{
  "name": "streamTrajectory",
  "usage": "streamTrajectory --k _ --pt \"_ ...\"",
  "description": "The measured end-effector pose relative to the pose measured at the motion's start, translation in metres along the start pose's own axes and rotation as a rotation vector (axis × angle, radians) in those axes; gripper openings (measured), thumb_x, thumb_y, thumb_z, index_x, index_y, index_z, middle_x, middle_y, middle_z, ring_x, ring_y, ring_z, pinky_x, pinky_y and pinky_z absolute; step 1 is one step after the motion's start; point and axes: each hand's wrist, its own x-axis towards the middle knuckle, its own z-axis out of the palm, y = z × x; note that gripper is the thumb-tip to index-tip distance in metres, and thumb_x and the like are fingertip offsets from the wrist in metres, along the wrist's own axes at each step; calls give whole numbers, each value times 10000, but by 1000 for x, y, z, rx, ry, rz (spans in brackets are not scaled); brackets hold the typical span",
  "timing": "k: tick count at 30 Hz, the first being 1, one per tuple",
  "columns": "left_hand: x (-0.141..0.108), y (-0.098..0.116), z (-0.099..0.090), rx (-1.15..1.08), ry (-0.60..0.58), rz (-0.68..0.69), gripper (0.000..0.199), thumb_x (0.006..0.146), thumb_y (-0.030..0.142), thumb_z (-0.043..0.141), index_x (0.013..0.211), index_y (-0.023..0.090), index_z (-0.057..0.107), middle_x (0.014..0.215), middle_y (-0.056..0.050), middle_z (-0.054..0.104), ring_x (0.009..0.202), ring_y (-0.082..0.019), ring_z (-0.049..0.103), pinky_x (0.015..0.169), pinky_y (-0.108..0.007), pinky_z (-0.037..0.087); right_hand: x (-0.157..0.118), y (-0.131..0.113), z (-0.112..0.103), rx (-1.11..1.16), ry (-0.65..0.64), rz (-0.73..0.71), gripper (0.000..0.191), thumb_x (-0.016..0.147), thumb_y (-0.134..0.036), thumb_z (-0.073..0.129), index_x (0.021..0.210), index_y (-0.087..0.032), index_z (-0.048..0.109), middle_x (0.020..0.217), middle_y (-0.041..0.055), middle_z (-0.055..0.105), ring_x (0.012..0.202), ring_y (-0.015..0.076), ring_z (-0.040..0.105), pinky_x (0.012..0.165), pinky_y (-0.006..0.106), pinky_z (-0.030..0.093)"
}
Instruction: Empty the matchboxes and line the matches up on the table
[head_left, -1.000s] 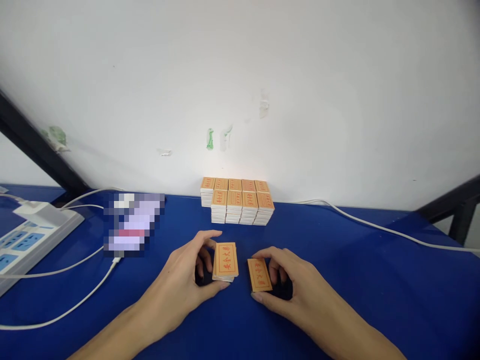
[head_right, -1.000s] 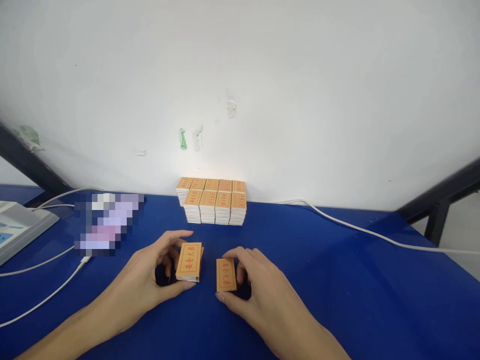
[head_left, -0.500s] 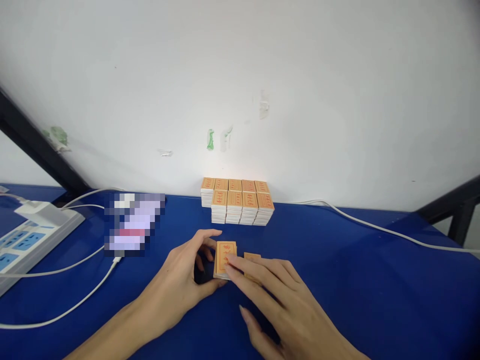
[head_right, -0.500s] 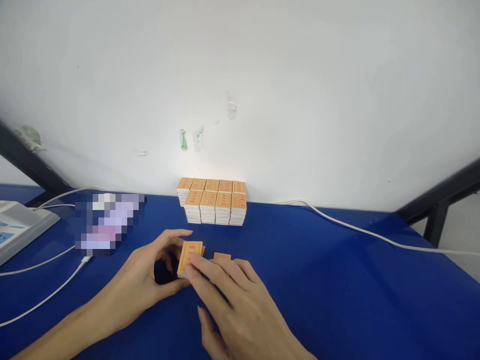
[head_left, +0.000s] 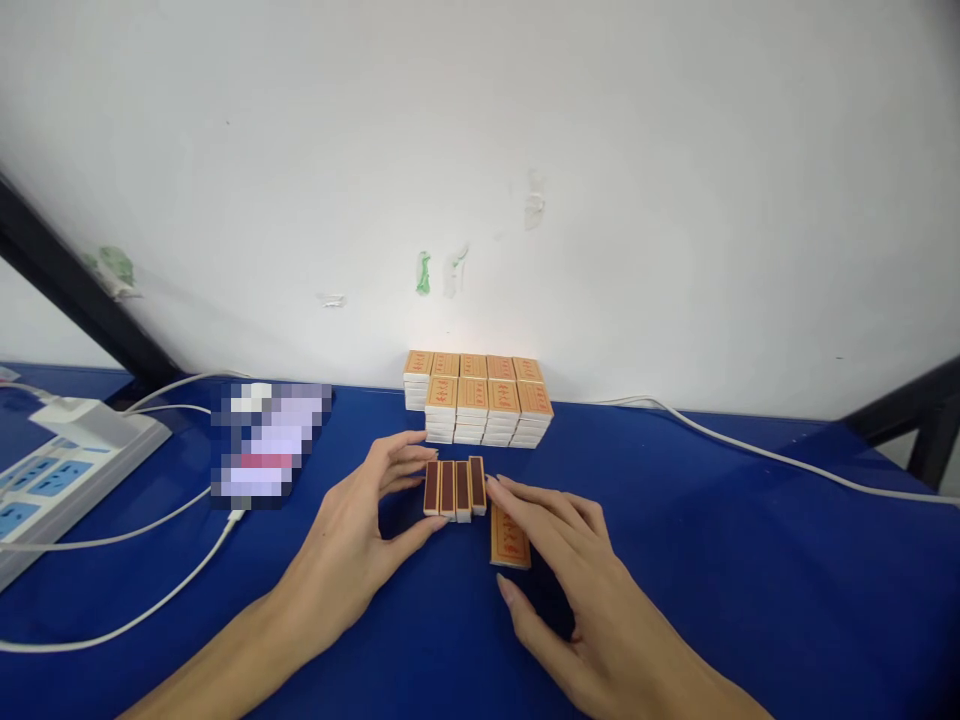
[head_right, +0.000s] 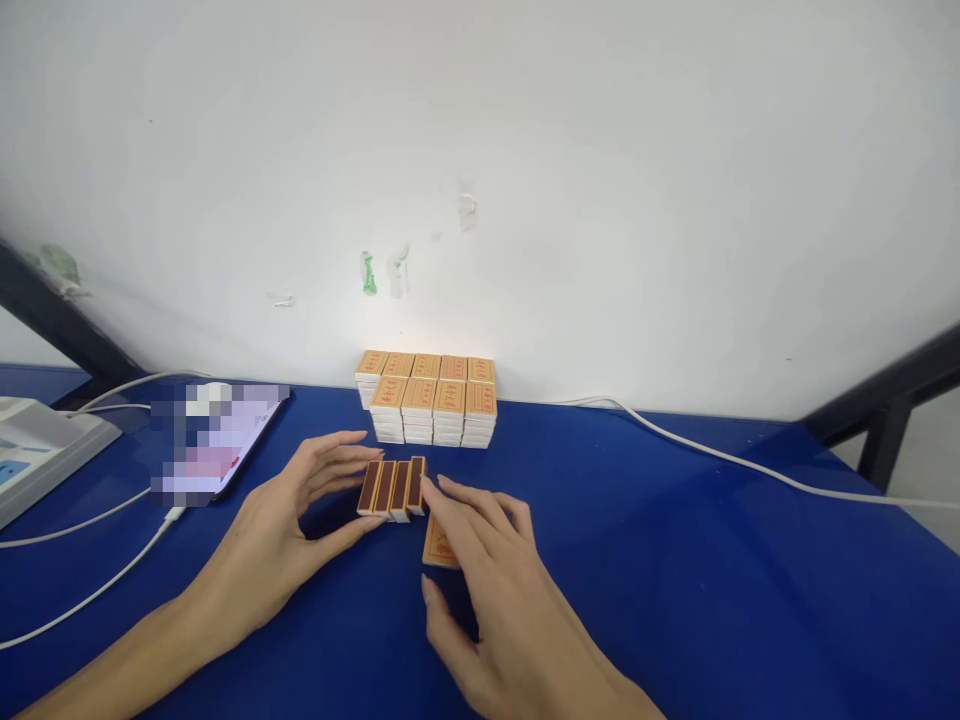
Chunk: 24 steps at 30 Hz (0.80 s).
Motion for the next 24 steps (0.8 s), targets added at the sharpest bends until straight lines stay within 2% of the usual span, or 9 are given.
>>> streamTrajectory --k 3,5,9,12,15,19,24 --pt "-4 -2 4 10 -6 -11 606 978 370 836 1489 425 514 1507 15 660 1356 -241 716 1198 -468 590 0 1 0 1 -8 54 729 1074 -194 528 1736 -308 244 1600 124 633 1506 305 541 1142 596 543" --pt "-6 -2 5 71 16 0 597 970 366 847 1474 424 531 1481 13 657 1288 -240 744 1128 -453 633 0 2 0 13 -10 78 703 1077 -200 534 1718 -330 276 1581 121 637 1490 315 544 1122 595 549" --pt "-6 2 4 158 110 24 503 918 343 886 1324 351 590 1213 21 700 1019 -210 781 909 -398 685 1 2 -1 43 -7 126 675 1074 -208 558 1691 -369 337 1544 102 647 1462 311 557 1110 575 556" --pt "-4 4 3 102 69 -23 383 931 320 857 1199 307 584 1030 50 689 880 -171 765 826 -349 671 1 0 -2 51 -23 132 698 1065 -229 580 1705 -374 343 1568 97 635 1469 316 555 1130 580 548" --pt "-2 4 5 24 20 -49 324 960 308 821 1174 303 578 1019 55 697 916 -161 771 866 -334 667 1 0 -3 47 -59 128 691 1070 -237 573 1710 -375 354 1588 98 626 1494 320 536 1150 593 533" --pt "-4 2 6 -26 -20 -41 278 1009 320 773 1226 330 599 1159 38 729 1077 -178 784 982 -354 676 0 2 -2 82 -73 162 641 1096 -280 553 1700 -380 364 1616 95 591 1524 316 492 1175 606 515" --pt "-7 -2 5 19 -48 -5 233 1079 330 662 1305 357 617 1332 19 727 1246 -211 766 1107 -421 661 -1 5 -3 119 -104 232 652 1114 -346 543 1725 -407 324 1646 86 553 1511 310 491 1195 619 503"
